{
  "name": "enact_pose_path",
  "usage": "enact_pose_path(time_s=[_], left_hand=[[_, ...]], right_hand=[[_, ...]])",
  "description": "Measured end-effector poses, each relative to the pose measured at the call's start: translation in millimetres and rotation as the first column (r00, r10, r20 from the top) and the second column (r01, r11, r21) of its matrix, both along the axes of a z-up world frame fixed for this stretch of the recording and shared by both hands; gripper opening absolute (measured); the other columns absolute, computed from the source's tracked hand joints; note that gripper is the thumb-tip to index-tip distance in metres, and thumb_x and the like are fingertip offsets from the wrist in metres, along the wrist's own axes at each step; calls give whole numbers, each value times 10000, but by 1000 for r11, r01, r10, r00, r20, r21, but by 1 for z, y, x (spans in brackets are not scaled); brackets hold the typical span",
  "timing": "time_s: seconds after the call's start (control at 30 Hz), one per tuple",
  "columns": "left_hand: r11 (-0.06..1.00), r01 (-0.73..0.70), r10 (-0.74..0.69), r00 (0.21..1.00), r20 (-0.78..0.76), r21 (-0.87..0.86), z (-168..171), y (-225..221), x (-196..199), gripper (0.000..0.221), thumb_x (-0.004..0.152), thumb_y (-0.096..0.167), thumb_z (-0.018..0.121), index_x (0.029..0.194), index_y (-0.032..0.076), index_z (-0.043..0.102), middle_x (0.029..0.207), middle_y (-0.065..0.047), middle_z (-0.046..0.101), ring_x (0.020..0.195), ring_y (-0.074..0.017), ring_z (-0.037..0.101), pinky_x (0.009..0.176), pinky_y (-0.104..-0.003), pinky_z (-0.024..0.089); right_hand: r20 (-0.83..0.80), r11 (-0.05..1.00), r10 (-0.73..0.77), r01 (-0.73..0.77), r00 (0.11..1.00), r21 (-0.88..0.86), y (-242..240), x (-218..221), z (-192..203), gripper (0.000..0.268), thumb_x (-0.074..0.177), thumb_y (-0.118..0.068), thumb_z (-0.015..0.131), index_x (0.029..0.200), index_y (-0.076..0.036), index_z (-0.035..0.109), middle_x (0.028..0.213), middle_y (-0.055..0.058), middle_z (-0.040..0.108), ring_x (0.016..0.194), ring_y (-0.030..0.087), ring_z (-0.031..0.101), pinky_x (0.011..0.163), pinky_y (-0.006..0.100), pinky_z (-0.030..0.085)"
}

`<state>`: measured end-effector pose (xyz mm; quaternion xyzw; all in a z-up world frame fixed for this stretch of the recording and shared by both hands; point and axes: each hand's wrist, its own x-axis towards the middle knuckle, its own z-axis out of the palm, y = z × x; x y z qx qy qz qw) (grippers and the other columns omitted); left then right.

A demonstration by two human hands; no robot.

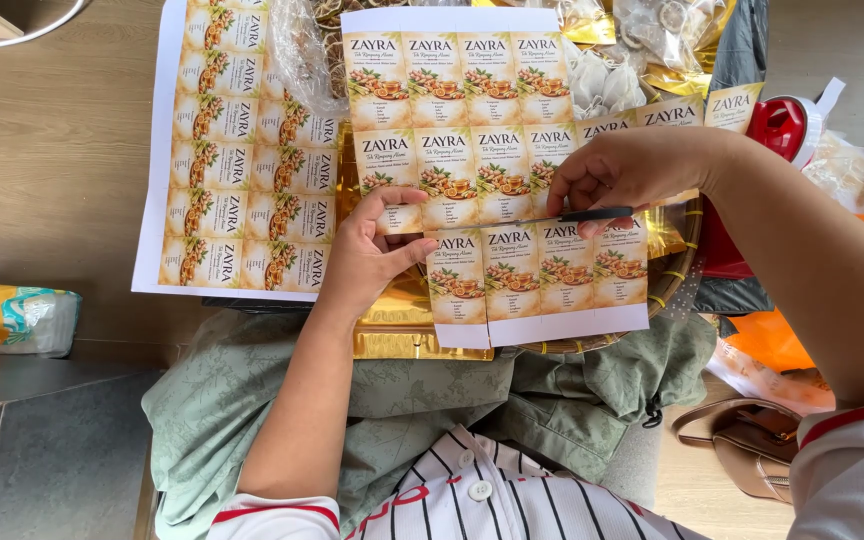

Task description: Packaging tea pouches into plastic bags and cutting labels to include in the packaging.

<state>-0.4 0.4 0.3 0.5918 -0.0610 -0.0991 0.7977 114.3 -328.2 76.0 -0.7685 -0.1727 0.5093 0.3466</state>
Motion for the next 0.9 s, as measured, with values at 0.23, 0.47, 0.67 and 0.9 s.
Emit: enact_pose_path(time_s=[0.23,0.47,0.67,0.9], left_hand=[[1000,1,-1,1000,-7,-4,-4,0,2,488,828,-36,793,1267,13,585,1175,-101,639,868,-125,721,716,-228,661],[1000,11,-12,1000,-16,-5,-2,0,2,510,820,-26,806,1277,18,582,1178,-102,639,869,-131,726,711,-224,662],[1000,12,-12,1000,-21,-18,-1,0,2,505,817,-25,810,1268,22,587,1158,-128,667,895,-135,718,736,-246,660],[1000,3,-3,1000,-20,-12,-1,-1,1,509,811,-30,813,1264,24,588,1159,-128,678,896,-146,728,731,-253,662]], right_hand=[[-11,1000,-8,8,1000,14,-2,1,1,454,752,-6,857,1162,125,714,666,217,716,454,258,688,384,266,469],[-23,998,5,-4,1000,55,8,-3,4,453,750,-25,866,1147,121,703,672,199,698,473,243,686,398,257,477],[-18,1000,21,-20,1000,22,14,-3,8,422,779,-17,841,1153,121,704,693,203,710,477,238,691,411,252,488],[-18,1000,12,-12,1000,17,15,-5,11,403,785,0,833,1149,119,705,685,203,704,467,235,685,409,253,489]])
